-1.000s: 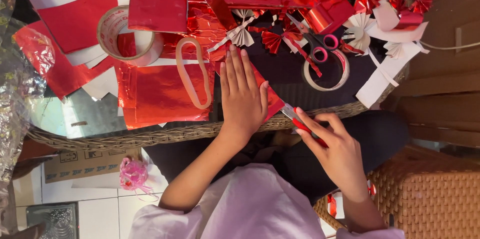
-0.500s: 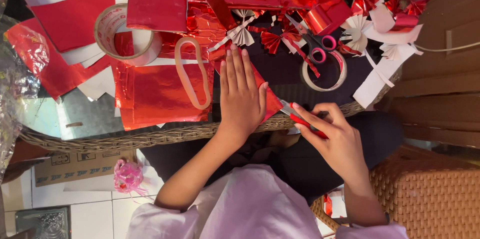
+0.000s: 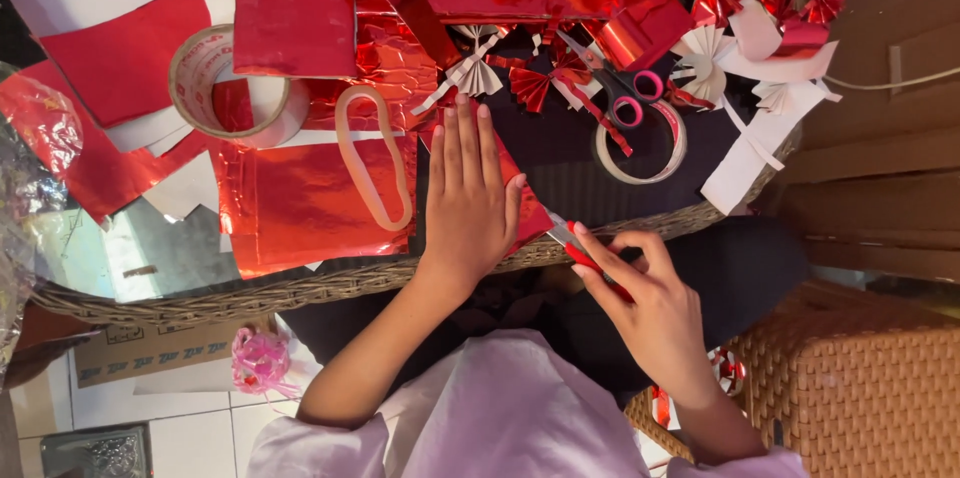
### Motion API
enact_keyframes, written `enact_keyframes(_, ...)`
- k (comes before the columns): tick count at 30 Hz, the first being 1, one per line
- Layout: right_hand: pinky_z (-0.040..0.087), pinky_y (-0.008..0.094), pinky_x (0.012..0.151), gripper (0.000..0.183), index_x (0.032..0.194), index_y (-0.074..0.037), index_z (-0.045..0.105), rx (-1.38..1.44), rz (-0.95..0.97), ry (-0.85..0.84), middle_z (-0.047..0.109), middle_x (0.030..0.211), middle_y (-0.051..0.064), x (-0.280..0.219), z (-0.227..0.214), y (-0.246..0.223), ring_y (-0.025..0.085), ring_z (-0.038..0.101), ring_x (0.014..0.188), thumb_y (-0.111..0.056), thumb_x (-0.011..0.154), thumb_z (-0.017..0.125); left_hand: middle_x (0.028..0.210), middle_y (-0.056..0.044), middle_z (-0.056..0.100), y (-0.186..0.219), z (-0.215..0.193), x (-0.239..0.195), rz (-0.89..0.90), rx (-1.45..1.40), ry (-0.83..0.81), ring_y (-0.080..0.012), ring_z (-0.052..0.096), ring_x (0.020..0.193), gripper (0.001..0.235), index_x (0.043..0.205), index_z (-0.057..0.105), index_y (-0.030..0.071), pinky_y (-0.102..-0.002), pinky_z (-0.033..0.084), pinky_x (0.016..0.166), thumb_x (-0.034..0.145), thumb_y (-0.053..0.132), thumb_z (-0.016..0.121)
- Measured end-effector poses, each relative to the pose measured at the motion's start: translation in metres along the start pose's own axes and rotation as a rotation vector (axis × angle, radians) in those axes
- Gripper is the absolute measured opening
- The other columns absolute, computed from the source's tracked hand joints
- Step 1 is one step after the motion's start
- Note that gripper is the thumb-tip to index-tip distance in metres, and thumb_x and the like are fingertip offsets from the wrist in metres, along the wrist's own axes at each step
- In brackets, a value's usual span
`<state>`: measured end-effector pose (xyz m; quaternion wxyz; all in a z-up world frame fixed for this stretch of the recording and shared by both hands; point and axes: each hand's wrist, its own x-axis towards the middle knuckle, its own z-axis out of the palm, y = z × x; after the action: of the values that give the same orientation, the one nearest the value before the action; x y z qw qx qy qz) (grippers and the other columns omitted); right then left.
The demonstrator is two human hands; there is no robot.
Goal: Preparing components for decorative bows by cutting and folding red foil and white paper.
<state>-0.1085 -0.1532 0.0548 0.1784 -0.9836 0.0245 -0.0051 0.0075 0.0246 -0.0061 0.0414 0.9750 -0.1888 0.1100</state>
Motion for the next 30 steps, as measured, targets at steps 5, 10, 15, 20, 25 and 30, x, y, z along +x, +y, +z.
enact_keyframes(5,0.047,0.04,0.048,0.047,0.137,-0.041,0.064,-0.033,0.006,-0.021,0.05,0.104,-0.009,0.003,-0.004,-0.004,0.011,0.052,0.062,-0.034,0.092,0.073,0.164,-0.028,0.021,0.0,0.002,0.0,-0.005,-0.019,0.004,-0.0381,0.021,0.155,0.069,0.159,0.022,-0.006,-0.045,0.018,0.129,0.111,0.043,0.022)
enact_keyframes(10,0.05,0.041,0.051,0.047,0.137,-0.044,0.063,-0.022,0.02,-0.063,0.05,0.104,-0.007,0.012,-0.008,-0.006,0.013,0.06,0.064,-0.035,0.092,0.072,0.164,-0.028,0.021,0.0,0.0,0.001,-0.009,-0.053,0.007,-0.0377,0.022,0.155,0.067,0.159,0.023,-0.006,-0.044,0.019,0.129,0.11,0.04,0.023)
enact_keyframes(15,0.047,0.041,0.049,0.046,0.136,-0.044,0.064,-0.027,0.039,-0.089,0.05,0.103,-0.008,0.01,-0.01,0.0,0.013,0.055,0.064,-0.035,0.092,0.071,0.164,-0.029,0.02,0.0,0.001,0.0,-0.004,-0.018,-0.015,-0.0385,0.02,0.155,0.068,0.159,0.022,-0.006,-0.045,0.017,0.129,0.111,0.042,0.023)
enact_keyframes(20,0.061,0.049,0.075,0.044,0.136,-0.043,0.067,0.014,0.035,-0.023,0.06,0.112,-0.008,0.02,-0.002,-0.004,0.026,0.07,0.097,-0.043,0.091,0.068,0.163,-0.033,0.022,0.002,0.012,-0.001,-0.002,-0.119,0.094,-0.044,0.022,0.154,0.068,0.158,0.024,-0.009,-0.05,0.013,0.127,0.108,0.037,0.023)
enact_keyframes(25,0.061,0.05,0.075,0.044,0.136,-0.045,0.067,0.011,0.064,-0.041,0.06,0.108,-0.007,0.016,-0.003,-0.006,0.028,0.071,0.095,-0.043,0.092,0.068,0.163,-0.033,0.022,0.0,0.013,-0.002,-0.003,-0.132,0.112,-0.0443,0.021,0.154,0.068,0.157,0.025,-0.01,-0.05,0.013,0.128,0.107,0.035,0.024)
enact_keyframes(30,0.06,0.053,0.077,0.045,0.137,-0.044,0.065,0.003,0.069,-0.027,0.059,0.111,-0.006,0.021,-0.001,-0.013,0.031,0.07,0.101,-0.045,0.093,0.067,0.163,-0.032,0.023,0.002,0.014,-0.002,-0.006,-0.157,0.136,-0.0437,0.022,0.154,0.067,0.157,0.025,-0.01,-0.05,0.013,0.128,0.106,0.032,0.023)
